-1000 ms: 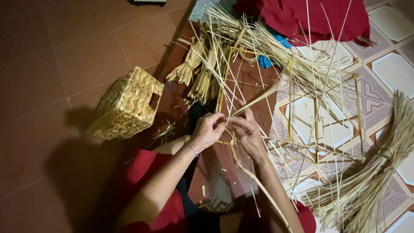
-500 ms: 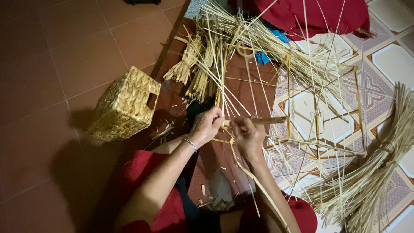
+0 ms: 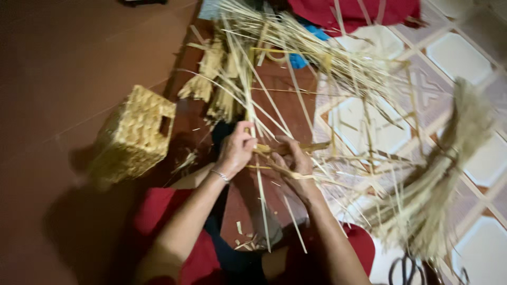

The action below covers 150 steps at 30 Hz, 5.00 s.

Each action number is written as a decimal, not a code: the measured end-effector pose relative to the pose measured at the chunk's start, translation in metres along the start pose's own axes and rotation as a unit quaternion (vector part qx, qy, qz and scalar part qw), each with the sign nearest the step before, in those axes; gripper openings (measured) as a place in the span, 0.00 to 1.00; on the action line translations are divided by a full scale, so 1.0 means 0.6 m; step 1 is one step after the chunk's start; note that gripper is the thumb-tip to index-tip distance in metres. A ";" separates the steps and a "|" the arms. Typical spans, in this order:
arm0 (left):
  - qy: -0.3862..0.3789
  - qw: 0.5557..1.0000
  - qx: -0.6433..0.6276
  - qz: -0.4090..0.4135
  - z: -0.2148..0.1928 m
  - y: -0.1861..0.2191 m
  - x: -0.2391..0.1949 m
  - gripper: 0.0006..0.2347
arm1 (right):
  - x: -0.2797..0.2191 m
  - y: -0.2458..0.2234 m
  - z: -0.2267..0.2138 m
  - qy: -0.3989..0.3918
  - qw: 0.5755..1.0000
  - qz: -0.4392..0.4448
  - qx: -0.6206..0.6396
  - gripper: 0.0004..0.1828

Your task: The person sits on the floor and weaves dried plant fibers into a rectangular basket frame. They interlace thin strips through the frame, occasionally adjust the structure, and use a pair of scissors to trim excess material. A completed basket sits nearby as a reference.

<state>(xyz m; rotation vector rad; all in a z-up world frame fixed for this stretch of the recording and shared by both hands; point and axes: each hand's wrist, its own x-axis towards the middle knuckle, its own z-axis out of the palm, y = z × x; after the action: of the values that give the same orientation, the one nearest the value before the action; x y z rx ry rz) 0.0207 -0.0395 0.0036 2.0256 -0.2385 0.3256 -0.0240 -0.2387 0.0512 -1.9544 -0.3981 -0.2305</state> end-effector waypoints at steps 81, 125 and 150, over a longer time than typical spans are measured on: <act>-0.063 0.997 -0.035 -0.031 -0.036 -0.108 -0.066 0.08 | -0.404 0.130 -0.091 0.383 0.777 0.308 0.395 0.16; -0.223 0.946 0.180 0.149 -0.115 0.099 -0.140 0.08 | -0.138 -0.165 -0.140 -0.135 0.953 0.067 -0.261 0.16; -0.071 0.996 0.043 0.040 -0.100 0.069 -0.132 0.06 | -0.056 -0.084 0.050 -0.097 0.910 -0.223 -0.336 0.14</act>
<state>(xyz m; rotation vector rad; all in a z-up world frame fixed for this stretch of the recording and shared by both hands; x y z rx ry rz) -0.0740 -0.0027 0.0383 2.1302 -0.4020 0.2450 -0.0747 -0.1982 0.0705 -2.5486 -1.0059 -0.5239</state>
